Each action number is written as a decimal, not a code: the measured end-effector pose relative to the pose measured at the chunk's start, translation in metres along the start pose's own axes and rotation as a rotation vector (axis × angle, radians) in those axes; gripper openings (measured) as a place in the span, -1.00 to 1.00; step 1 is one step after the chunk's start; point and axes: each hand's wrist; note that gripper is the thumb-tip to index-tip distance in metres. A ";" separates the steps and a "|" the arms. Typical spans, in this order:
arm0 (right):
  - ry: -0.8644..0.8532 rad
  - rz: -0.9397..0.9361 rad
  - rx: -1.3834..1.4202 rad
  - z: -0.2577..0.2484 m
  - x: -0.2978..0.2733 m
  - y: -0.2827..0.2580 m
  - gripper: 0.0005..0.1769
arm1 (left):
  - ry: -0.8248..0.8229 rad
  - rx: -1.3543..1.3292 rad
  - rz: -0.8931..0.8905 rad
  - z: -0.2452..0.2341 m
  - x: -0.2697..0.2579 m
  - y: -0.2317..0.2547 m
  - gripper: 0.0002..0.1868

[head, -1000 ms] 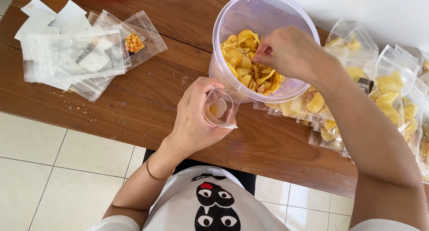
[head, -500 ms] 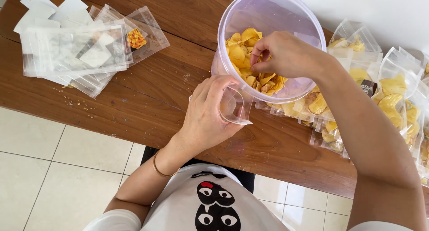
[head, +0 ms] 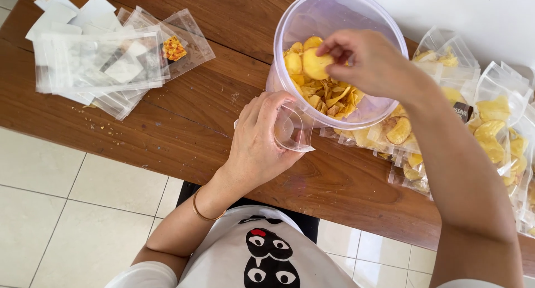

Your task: Packing individual chips and seasoning packets into small plastic bags from a large container.

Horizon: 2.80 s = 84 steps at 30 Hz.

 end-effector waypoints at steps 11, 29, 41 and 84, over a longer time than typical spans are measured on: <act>0.104 -0.250 0.092 -0.017 -0.125 -0.018 0.01 | -0.037 0.090 0.023 0.003 0.004 0.003 -0.43; 0.411 -0.697 -0.280 0.057 -0.097 -0.011 -0.07 | 0.055 0.062 0.091 0.011 -0.001 0.014 -0.44; 0.553 -0.597 -0.078 -0.007 -0.076 0.002 -0.72 | 0.013 -0.144 -0.152 -0.005 -0.005 0.001 -0.34; -0.006 -0.193 -0.278 -0.015 -0.036 0.028 -0.79 | -0.056 -0.044 -0.167 0.006 -0.006 0.009 -0.30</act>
Point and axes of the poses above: each hand's wrist, its own x-axis towards the middle knuckle, its own z-axis out of the palm, y = z × x, and after that the axes turned 10 degrees about z, right-handed
